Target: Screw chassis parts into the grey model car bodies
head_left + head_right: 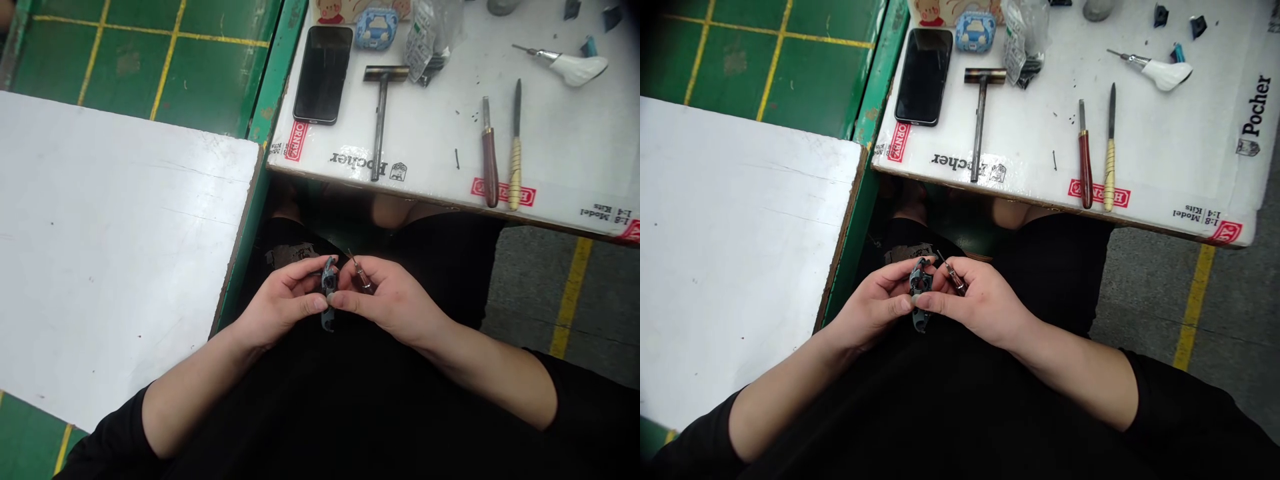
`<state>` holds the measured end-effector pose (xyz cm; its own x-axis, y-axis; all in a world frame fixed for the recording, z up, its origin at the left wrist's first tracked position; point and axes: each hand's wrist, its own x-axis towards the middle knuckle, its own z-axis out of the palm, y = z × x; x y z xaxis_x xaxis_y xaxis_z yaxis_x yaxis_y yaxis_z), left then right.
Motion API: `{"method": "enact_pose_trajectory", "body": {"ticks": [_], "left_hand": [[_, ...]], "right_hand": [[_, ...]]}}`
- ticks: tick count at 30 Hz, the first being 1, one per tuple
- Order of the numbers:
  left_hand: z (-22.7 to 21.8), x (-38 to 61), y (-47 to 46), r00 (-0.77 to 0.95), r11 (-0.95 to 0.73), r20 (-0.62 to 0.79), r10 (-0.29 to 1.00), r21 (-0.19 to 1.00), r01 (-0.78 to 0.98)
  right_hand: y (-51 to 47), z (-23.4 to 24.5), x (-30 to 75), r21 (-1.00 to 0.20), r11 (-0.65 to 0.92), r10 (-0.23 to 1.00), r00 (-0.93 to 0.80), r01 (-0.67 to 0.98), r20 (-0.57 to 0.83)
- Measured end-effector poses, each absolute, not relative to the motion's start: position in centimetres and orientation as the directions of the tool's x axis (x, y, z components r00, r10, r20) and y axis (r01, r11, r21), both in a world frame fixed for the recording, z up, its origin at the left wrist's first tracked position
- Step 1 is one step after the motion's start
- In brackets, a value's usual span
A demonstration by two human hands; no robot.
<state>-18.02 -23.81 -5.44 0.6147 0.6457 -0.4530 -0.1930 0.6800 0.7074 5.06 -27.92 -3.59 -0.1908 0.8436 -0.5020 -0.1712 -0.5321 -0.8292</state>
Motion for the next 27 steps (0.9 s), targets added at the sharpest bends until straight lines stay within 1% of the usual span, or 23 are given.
{"method": "enact_pose_trajectory", "body": {"ticks": [3, 5, 8, 9, 11, 14, 19, 23, 27], "left_hand": [[-5.38, -17.83, -23.82, 0.633, 0.734, -0.487, 0.602, 0.649, -0.199], [-5.35, -17.66, -23.86, 0.644, 0.773, -0.515, 0.566, 0.602, -0.198], [-5.39, -17.47, -23.95, 0.695, 0.837, -0.538, 0.476, 0.519, -0.172], [-5.42, -17.44, -23.99, 0.712, 0.852, -0.537, 0.452, 0.496, -0.167], [-5.46, -17.42, -24.04, 0.731, 0.868, -0.531, 0.429, 0.467, -0.17], [-5.4, -17.42, -24.01, 0.73, 0.871, -0.539, 0.419, 0.466, -0.156], [-5.09, -17.38, -23.81, 0.711, 0.86, -0.574, 0.405, 0.503, -0.084], [-5.04, -17.33, -23.88, 0.724, 0.87, -0.568, 0.392, 0.485, -0.091], [-5.12, -17.28, -24.02, 0.741, 0.884, -0.554, 0.38, 0.453, -0.114]], "right_hand": [[-27.99, -3.41, 5.15, -0.832, -0.535, 0.838, -0.218, -0.146, -0.501], [-28.03, -3.49, 5.26, -0.841, -0.519, 0.851, -0.181, -0.15, -0.493], [-28.04, -3.79, 5.56, -0.902, -0.413, 0.911, -0.046, -0.122, -0.411], [-28.03, -3.87, 5.68, -0.922, -0.376, 0.927, -0.025, -0.094, -0.375], [-28.0, -3.91, 5.87, -0.935, -0.348, 0.937, -0.055, -0.074, -0.344], [-27.92, -3.74, 5.99, -0.911, -0.388, 0.919, -0.132, -0.139, -0.371], [-27.9, -3.38, 5.96, -0.878, -0.444, 0.896, -0.112, -0.179, -0.43], [-28.04, -3.21, 5.93, -0.877, -0.449, 0.892, -0.156, -0.174, -0.425], [-28.07, -3.04, 5.97, -0.901, -0.413, 0.907, -0.15, -0.133, -0.393]]}}
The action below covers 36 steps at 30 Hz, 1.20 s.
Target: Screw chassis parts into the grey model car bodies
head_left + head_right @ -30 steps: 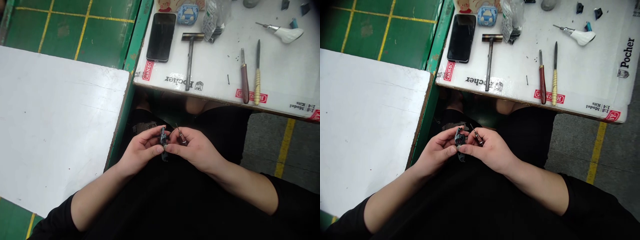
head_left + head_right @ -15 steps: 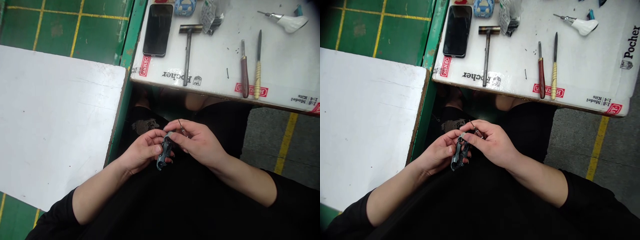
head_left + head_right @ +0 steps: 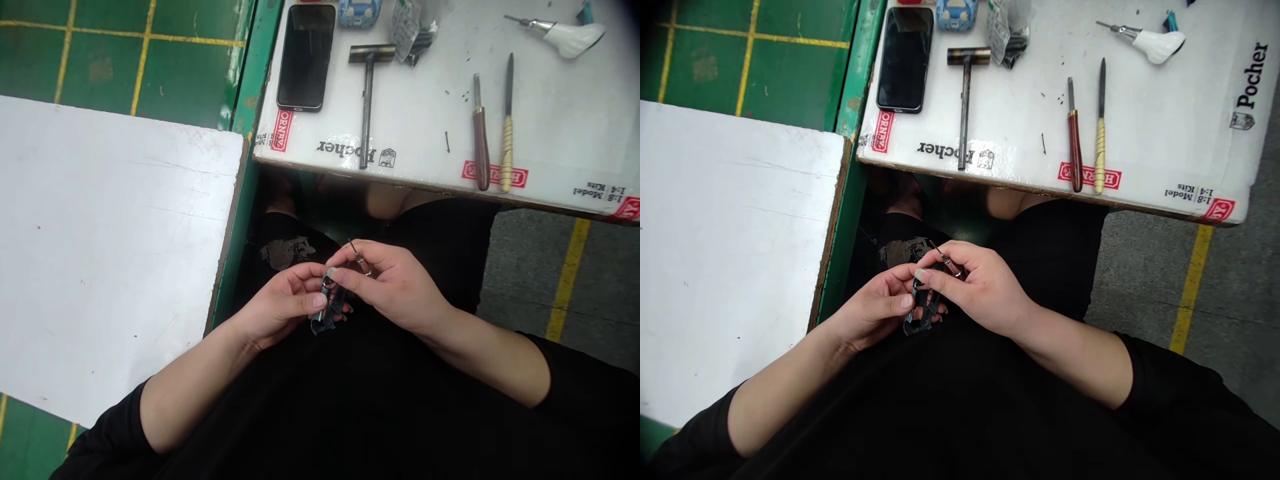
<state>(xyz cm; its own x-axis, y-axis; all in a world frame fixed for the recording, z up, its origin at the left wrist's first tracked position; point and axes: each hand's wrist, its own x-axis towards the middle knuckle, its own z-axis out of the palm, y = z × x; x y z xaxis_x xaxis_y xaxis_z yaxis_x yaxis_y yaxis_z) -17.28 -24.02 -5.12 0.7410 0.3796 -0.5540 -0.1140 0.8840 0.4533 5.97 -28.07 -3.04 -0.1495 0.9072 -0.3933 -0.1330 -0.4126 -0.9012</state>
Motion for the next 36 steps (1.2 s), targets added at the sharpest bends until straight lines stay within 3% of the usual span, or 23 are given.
{"method": "enact_pose_trajectory", "body": {"ticks": [7, 9, 11, 14, 18, 21, 27, 31, 36], "left_hand": [[-4.9, -17.1, -24.1, 0.759, 0.896, -0.535, 0.371, 0.422, -0.141], [-4.6, -17.3, -24.2, 0.759, 0.894, -0.522, 0.388, 0.412, -0.174], [-4.4, -17.5, -24.3, 0.732, 0.885, -0.531, 0.428, 0.408, -0.223], [-4.4, -17.7, -24.2, 0.692, 0.877, -0.557, 0.458, 0.41, -0.25], [-4.6, -17.8, -23.9, 0.69, 0.87, -0.55, 0.471, 0.42, -0.259], [-4.8, -18.0, -23.9, 0.669, 0.865, -0.564, 0.485, 0.421, -0.272], [-5.6, -18.5, -23.7, 0.585, 0.873, -0.655, 0.478, 0.428, -0.234], [-5.6, -18.2, -23.2, 0.5, 0.884, -0.732, 0.463, 0.42, -0.204], [-4.8, -15.6, -21.7, 0.455, 0.898, -0.775, 0.438, 0.405, -0.175]], "right_hand": [[-28.2, -3.2, 6.6, -0.958, -0.28, 0.958, -0.038, 0.063, -0.283], [-28.4, -3.6, 6.9, -0.96, -0.28, 0.96, 0.011, -0.019, -0.281], [-28.4, -4.1, 7.7, -0.948, -0.244, 0.963, 0.067, -0.205, -0.263], [-27.7, -4.5, 10.2, -0.905, -0.291, 0.927, 0.141, -0.31, -0.347], [-26.5, -3.5, 14.7, -0.943, -0.319, 0.905, 0.265, -0.091, -0.332], [-25.8, -2.7, 17.7, -0.944, -0.29, 0.885, 0.419, 0.158, -0.201], [-23.8, -2.6, 22.7, -0.864, -0.27, 0.776, 0.627, 0.425, 0.066], [-21.3, -2.1, 25.4, -0.869, -0.219, 0.743, 0.653, 0.443, 0.146], [-16.8, 0.0, 27.2, -0.918, 0.136, 0.747, 0.569, 0.374, 0.343]]}}
